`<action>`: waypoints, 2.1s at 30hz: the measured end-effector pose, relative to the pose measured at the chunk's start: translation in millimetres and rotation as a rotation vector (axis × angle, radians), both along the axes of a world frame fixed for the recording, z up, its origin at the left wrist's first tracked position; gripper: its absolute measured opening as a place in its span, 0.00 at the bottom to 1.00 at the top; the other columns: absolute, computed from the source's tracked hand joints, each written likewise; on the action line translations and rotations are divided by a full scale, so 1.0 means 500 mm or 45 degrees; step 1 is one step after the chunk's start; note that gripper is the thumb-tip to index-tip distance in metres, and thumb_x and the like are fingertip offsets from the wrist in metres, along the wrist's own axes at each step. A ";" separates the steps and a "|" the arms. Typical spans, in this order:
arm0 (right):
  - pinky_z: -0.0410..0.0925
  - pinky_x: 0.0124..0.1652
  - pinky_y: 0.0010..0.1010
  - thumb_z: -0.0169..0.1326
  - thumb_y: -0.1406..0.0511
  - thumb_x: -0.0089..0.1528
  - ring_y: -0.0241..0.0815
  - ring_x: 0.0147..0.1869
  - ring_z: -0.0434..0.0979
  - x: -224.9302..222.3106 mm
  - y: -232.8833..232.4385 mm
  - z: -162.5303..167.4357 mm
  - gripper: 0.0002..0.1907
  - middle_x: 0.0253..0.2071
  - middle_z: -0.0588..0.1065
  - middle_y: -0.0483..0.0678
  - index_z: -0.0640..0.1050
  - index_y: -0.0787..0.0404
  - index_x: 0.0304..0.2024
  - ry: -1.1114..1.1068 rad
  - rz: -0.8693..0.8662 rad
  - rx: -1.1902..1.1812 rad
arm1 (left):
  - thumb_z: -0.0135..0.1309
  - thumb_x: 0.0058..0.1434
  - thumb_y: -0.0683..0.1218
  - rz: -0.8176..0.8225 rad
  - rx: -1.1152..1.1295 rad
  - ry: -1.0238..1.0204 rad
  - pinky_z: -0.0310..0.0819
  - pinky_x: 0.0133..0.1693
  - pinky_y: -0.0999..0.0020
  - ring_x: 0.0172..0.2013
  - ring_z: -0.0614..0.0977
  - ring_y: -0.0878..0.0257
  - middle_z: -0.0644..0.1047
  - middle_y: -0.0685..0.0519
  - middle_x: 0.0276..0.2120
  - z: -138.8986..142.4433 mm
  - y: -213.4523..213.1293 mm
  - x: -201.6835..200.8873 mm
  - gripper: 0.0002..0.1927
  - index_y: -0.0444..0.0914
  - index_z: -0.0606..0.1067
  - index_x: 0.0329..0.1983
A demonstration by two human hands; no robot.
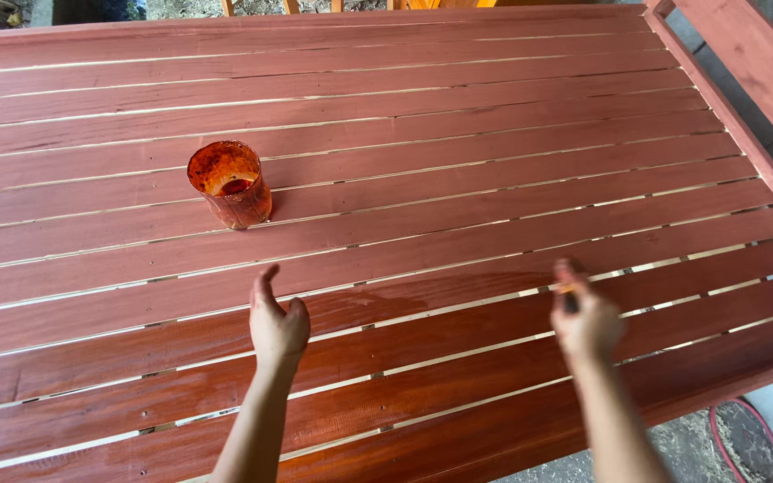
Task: The person applies reddish-brown paint to a wooden slatted bench using a small brush. They repeatedly dip the brush into a container of paint and stroke along the slats and frame, moving the container as needed to reach different sections.
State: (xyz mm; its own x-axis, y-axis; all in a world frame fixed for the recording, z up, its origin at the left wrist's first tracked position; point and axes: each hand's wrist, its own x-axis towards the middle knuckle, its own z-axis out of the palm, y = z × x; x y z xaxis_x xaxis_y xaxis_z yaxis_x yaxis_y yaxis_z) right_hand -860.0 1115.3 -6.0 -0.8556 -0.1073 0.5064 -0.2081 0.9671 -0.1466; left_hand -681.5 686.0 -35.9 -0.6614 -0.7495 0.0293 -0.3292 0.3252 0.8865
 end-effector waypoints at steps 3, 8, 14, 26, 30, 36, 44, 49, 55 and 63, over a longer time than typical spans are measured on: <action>0.73 0.27 0.46 0.63 0.58 0.59 0.52 0.24 0.79 0.122 -0.185 -0.049 0.25 0.22 0.76 0.50 0.78 0.39 0.59 -0.041 0.238 -0.020 | 0.61 0.55 0.43 0.103 -0.053 -0.065 0.60 0.66 0.50 0.68 0.65 0.42 0.62 0.39 0.69 -0.009 -0.060 -0.033 0.44 0.38 0.54 0.74; 0.75 0.25 0.37 0.60 0.63 0.60 0.46 0.24 0.82 0.338 -0.520 -0.067 0.34 0.36 0.80 0.56 0.68 0.53 0.69 -0.262 0.779 -0.351 | 0.77 0.44 0.53 0.242 -0.112 -0.129 0.59 0.66 0.50 0.68 0.62 0.40 0.56 0.36 0.71 -0.015 -0.217 -0.100 0.65 0.37 0.45 0.75; 0.77 0.42 0.31 0.63 0.58 0.66 0.41 0.45 0.86 0.262 -0.626 -0.003 0.15 0.42 0.84 0.54 0.84 0.64 0.47 -0.427 1.008 -1.072 | 0.81 0.31 0.51 0.224 -0.001 -0.029 0.65 0.65 0.58 0.67 0.67 0.47 0.63 0.40 0.69 -0.025 -0.314 -0.139 0.69 0.38 0.52 0.74; 0.76 0.32 0.33 0.64 0.57 0.61 0.39 0.31 0.86 -0.078 -0.908 0.226 0.13 0.30 0.84 0.47 0.85 0.60 0.38 -0.378 1.077 -0.853 | 0.79 0.33 0.52 0.145 0.005 0.323 0.76 0.54 0.56 0.55 0.80 0.52 0.77 0.46 0.54 0.020 -0.308 -0.218 0.50 0.39 0.68 0.60; 0.75 0.34 0.43 0.63 0.48 0.56 0.51 0.34 0.84 -0.082 -0.961 0.210 0.19 0.28 0.82 0.50 0.85 0.55 0.34 -0.662 0.713 -0.409 | 0.78 0.30 0.50 0.147 0.099 0.349 0.78 0.53 0.57 0.54 0.81 0.51 0.77 0.47 0.54 0.027 -0.266 -0.227 0.50 0.40 0.69 0.59; 0.75 0.36 0.47 0.65 0.47 0.53 0.56 0.36 0.83 -0.088 -0.903 0.187 0.21 0.28 0.80 0.53 0.83 0.57 0.34 -0.644 0.619 -0.088 | 0.78 0.29 0.48 0.091 -0.050 0.321 0.77 0.52 0.55 0.53 0.79 0.47 0.73 0.44 0.56 0.039 -0.163 -0.260 0.53 0.39 0.66 0.62; 0.77 0.39 0.32 0.66 0.56 0.57 0.39 0.38 0.87 -0.163 -0.631 0.234 0.13 0.33 0.85 0.45 0.86 0.56 0.38 -0.665 0.893 -0.736 | 0.78 0.30 0.47 -0.021 0.081 0.274 0.77 0.51 0.55 0.52 0.79 0.48 0.74 0.46 0.55 0.059 0.023 -0.334 0.50 0.43 0.68 0.59; 0.76 0.41 0.27 0.66 0.62 0.58 0.34 0.40 0.84 -0.206 -0.472 0.207 0.12 0.36 0.84 0.44 0.85 0.61 0.42 -0.923 0.846 -1.234 | 0.78 0.30 0.47 -0.014 0.045 0.307 0.77 0.51 0.55 0.53 0.79 0.48 0.75 0.46 0.54 0.044 0.160 -0.389 0.49 0.42 0.68 0.59; 0.68 0.31 0.33 0.63 0.59 0.62 0.42 0.36 0.77 -0.299 -0.229 0.162 0.15 0.35 0.80 0.50 0.80 0.63 0.44 -1.178 0.482 -1.751 | 0.78 0.34 0.48 0.049 0.173 0.343 0.78 0.54 0.58 0.54 0.80 0.55 0.77 0.47 0.54 0.018 0.280 -0.455 0.47 0.40 0.68 0.58; 0.80 0.38 0.37 0.57 0.54 0.64 0.43 0.39 0.82 -0.354 0.201 0.032 0.17 0.36 0.78 0.52 0.75 0.60 0.44 -1.190 0.241 -2.368 | 0.71 0.40 0.42 -0.077 0.496 0.683 0.76 0.58 0.55 0.61 0.76 0.52 0.70 0.45 0.62 -0.005 0.339 -0.481 0.51 0.41 0.58 0.67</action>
